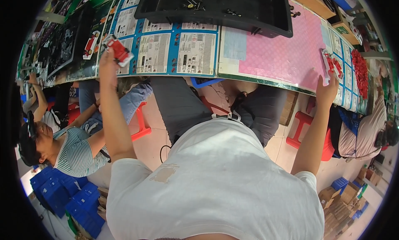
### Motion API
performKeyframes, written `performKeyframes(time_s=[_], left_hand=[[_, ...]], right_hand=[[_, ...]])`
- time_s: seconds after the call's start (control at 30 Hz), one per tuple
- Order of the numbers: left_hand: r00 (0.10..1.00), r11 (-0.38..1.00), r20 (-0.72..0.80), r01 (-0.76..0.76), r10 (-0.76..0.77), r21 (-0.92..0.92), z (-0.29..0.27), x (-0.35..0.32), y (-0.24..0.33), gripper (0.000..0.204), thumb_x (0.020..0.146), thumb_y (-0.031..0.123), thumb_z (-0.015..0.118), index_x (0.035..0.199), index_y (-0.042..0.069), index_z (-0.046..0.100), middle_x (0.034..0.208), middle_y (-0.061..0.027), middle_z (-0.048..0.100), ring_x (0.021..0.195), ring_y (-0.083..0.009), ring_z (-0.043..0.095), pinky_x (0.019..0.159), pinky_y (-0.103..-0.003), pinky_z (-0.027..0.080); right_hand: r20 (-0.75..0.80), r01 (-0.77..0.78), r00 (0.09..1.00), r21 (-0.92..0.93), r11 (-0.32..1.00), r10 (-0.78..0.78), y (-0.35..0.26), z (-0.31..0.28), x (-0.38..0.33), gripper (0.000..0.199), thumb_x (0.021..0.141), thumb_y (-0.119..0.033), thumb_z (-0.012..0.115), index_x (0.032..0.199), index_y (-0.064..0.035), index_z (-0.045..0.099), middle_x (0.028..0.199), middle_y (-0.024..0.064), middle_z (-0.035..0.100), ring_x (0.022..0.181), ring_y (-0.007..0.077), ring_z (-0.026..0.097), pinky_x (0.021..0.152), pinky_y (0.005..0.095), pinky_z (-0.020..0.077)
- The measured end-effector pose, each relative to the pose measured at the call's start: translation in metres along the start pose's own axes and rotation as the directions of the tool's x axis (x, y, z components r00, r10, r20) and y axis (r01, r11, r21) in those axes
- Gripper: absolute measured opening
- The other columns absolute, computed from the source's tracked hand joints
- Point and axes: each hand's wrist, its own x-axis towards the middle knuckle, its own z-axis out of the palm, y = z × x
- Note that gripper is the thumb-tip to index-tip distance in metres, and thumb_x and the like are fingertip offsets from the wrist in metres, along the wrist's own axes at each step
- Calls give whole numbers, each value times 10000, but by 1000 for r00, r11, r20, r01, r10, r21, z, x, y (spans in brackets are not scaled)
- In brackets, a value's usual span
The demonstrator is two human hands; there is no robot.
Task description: The person assembles toy cars by pressing wheels onto toy car bodies by hand and placing the assembled cars into slots on a tray.
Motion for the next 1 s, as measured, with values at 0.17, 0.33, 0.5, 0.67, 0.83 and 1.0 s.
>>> performKeyframes(time_s=[0.17, 0.33, 0.5, 0.67, 0.83, 1.0], left_hand=[[987, 893, -159, 99, -32, 438, -48, 84, 12, 426, 1028, 382, 503, 1094, -4, 672, 919, -80, 704, 736, -142, 661, 651, -283, 515], [961, 298, -126, 49, 245, 953, -98, 105, -3, 611, 1001, 490, 396, 1138, -50, 647, 1078, -292, 678, 1058, -476, 611, 962, -503, 462], [758, 458, -53, -336, 650, 823, 51, -67, 42, 450, 949, 336, 635, 1232, -13, 610, 1132, -209, 627, 970, -321, 608, 857, -398, 487], [608, 973, 793, 166, 26, -159, 200, -202, 3, 616, 990, 384, 596, 1465, 53, 385, 1263, -104, 574, 832, -113, 584, 716, -247, 495], [518, 681, 856, 623, 10, -385, 248, -231, 21, 385, 950, 215, 599, 1267, 30, 482, 1172, -146, 615, 714, -125, 608, 495, -237, 446], [547, 823, 837, 465, 22, -325, 244, -216, 37, 397, 966, 277, 588, 1256, 42, 451, 1216, -170, 596, 669, -116, 603, 483, -210, 454]], right_hand=[[38, 24, 999, -95, 995, -20, 80, 22, 0, 405, 842, -166, 722, 1214, -35, 630, 1180, 251, 584, 1134, 417, 553, 989, 460, 451], [22, -17, 1000, -95, 995, 19, 91, 38, 10, 177, 840, -140, 712, 980, -32, 709, 1110, 234, 613, 1079, 412, 577, 929, 442, 469], [166, -601, 798, 296, 742, 579, 6, -2, -18, 216, 914, -180, 667, 1007, 14, 682, 785, 127, 659, 705, 202, 617, 672, 337, 489], [242, -250, 966, 771, 586, 95, -124, -27, -111, 129, 944, -136, 661, 965, -33, 588, 920, 35, 568, 784, 101, 531, 712, 243, 438], [200, -133, 877, 975, 181, -437, -161, -48, -65, 184, 888, -169, 703, 824, -16, 625, 833, 108, 638, 787, 209, 622, 702, 349, 489], [198, -131, 980, 700, 702, -15, -92, 57, 89, 387, 904, -346, 711, 1037, 15, 669, 974, 103, 663, 878, 192, 637, 761, 295, 500]])
